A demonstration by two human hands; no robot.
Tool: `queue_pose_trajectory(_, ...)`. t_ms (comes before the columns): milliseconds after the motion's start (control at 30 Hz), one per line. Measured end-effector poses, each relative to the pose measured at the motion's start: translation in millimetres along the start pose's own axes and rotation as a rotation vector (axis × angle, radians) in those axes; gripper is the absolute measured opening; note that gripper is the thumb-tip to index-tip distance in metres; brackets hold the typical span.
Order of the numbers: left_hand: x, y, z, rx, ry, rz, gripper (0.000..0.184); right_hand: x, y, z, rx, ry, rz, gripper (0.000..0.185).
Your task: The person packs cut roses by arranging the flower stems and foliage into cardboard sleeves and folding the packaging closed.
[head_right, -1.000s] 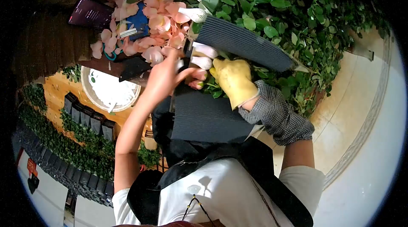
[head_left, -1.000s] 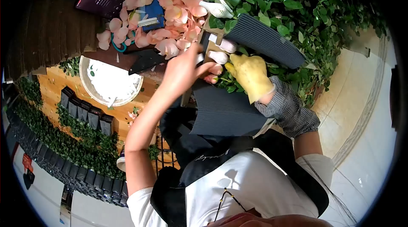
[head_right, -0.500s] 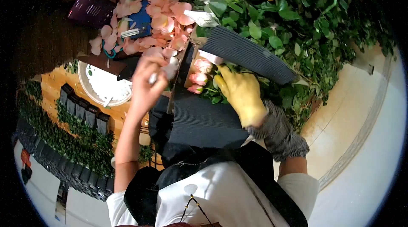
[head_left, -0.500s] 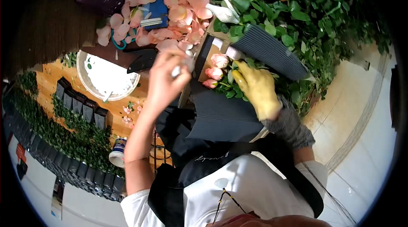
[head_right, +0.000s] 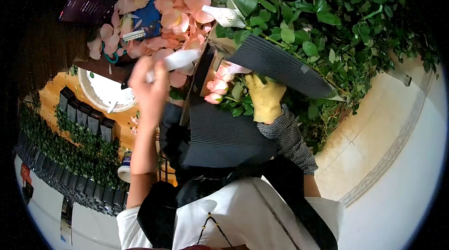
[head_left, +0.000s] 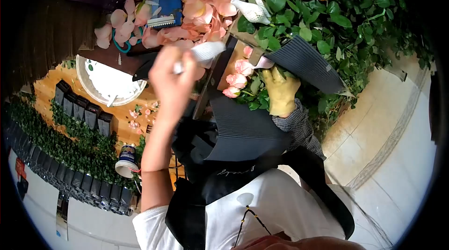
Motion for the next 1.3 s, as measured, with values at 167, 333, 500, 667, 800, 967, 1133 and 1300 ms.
queue_pose_trajectory(167,14,-37,18,-0.436,-0.036,0.077,0.019,-15,8,1,0.029,0.184,0.155,0.022)
queue_pose_trajectory(333,39,-89,3,-0.376,-0.228,-0.134,0.029,-12,8,4,-0.043,0.213,0.113,0.024)
queue_pose_trajectory(500,40,-91,16,-0.338,-0.354,-0.017,0.017,5,0,18,-0.075,0.194,0.088,0.019)
queue_pose_trajectory(667,36,-59,17,-0.238,-0.280,-0.100,0.010,12,18,0,-0.068,-0.106,-0.092,0.023)
queue_pose_trajectory(800,15,29,-2,-0.039,-0.166,-0.304,0.008,-9,25,-8,-0.060,0.076,-0.052,0.017)
queue_pose_trajectory(967,4,128,44,0.051,0.104,-0.390,0.014,-7,23,1,-0.081,0.178,0.008,0.014)
queue_pose_trajectory(1133,-126,252,97,0.280,0.588,-0.679,0.029,7,9,8,-0.062,0.067,-0.009,0.016)
queue_pose_trajectory(1300,-258,330,90,0.220,0.715,-0.724,0.107,-4,2,12,-0.018,0.351,0.158,0.021)
Point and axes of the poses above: each hand's wrist, its own z-axis away from the middle knuckle, its own y-axis out of the back of the hand, x = y × z, the point moved 10 cm from there along -z, towards the middle knuckle, and after that the axes turned 2 degrees about -y, right-handed, at the moved point
